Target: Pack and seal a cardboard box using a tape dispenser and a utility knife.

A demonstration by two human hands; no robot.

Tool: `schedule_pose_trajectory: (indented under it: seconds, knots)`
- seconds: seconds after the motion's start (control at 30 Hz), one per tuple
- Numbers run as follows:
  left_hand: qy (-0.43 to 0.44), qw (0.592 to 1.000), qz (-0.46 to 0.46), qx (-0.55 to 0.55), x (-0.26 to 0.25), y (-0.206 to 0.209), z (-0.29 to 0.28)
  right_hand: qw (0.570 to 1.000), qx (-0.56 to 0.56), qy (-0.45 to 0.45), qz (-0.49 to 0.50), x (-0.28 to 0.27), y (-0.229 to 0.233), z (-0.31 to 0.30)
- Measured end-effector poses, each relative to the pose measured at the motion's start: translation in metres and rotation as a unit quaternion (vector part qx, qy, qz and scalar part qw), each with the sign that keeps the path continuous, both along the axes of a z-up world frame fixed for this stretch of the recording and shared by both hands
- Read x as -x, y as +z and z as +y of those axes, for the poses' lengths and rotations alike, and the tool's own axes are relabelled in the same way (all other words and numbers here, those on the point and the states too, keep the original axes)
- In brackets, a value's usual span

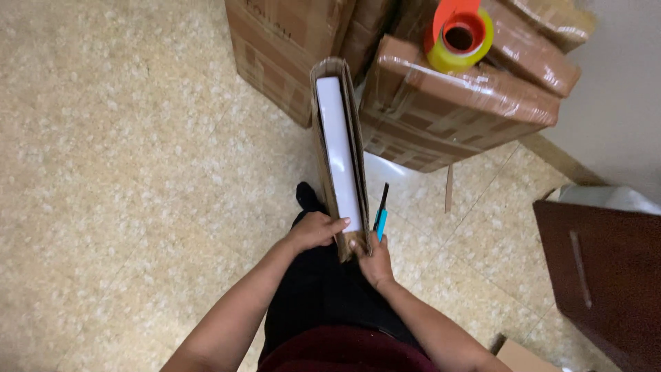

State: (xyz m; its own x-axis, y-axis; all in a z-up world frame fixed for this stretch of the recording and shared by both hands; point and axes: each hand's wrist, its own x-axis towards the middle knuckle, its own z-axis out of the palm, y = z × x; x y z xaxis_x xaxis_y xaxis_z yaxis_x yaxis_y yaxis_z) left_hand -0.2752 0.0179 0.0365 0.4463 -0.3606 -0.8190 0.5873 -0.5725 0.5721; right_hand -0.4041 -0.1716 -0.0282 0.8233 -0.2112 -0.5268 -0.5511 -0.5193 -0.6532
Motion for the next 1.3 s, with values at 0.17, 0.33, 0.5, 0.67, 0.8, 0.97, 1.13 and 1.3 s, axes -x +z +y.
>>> schedule_pose_trajectory:
  seconds: [0.17,0.33,0.5,0.67,0.8,0.97,1.13,1.3]
  knots:
    - [0.028,0.962,-0.254,-0.092,-0.099,-0.022,0.016,0.995,0.006,0.086,0.057,-0.017,0.021,-0.002]
    - [0.145,0.921,-0.355,-0.068,-0.199,-0.021,0.022,0.974,-0.019,0.188,0.126,-0.031,0.062,-0.025]
    - [0.095,0.935,-0.341,-0.028,-0.253,-0.044,0.007,0.981,0.078,0.174,-0.029,0.003,0.004,-0.142]
    - [0.136,0.912,-0.376,-0.091,-0.258,-0.065,0.002,0.966,0.236,-0.052,-0.090,-0.189,0.097,-0.196]
    - [0.171,0.881,-0.433,-0.079,-0.238,-0.063,0.014,0.934,0.340,-0.076,-0.081,-0.303,0.040,-0.273]
    - [0.247,0.907,-0.334,-0.066,-0.246,-0.043,-0.003,0.914,0.403,-0.048,-0.021,-0.354,-0.002,-0.317]
    - [0.249,0.920,-0.300,-0.043,-0.246,-0.037,-0.016,0.894,0.438,-0.039,-0.089,-0.358,0.068,-0.236]
    - [0.218,0.932,-0.283,-0.059,-0.250,-0.016,-0.021,0.960,-0.038,0.128,-0.248,-0.401,0.108,-0.071]
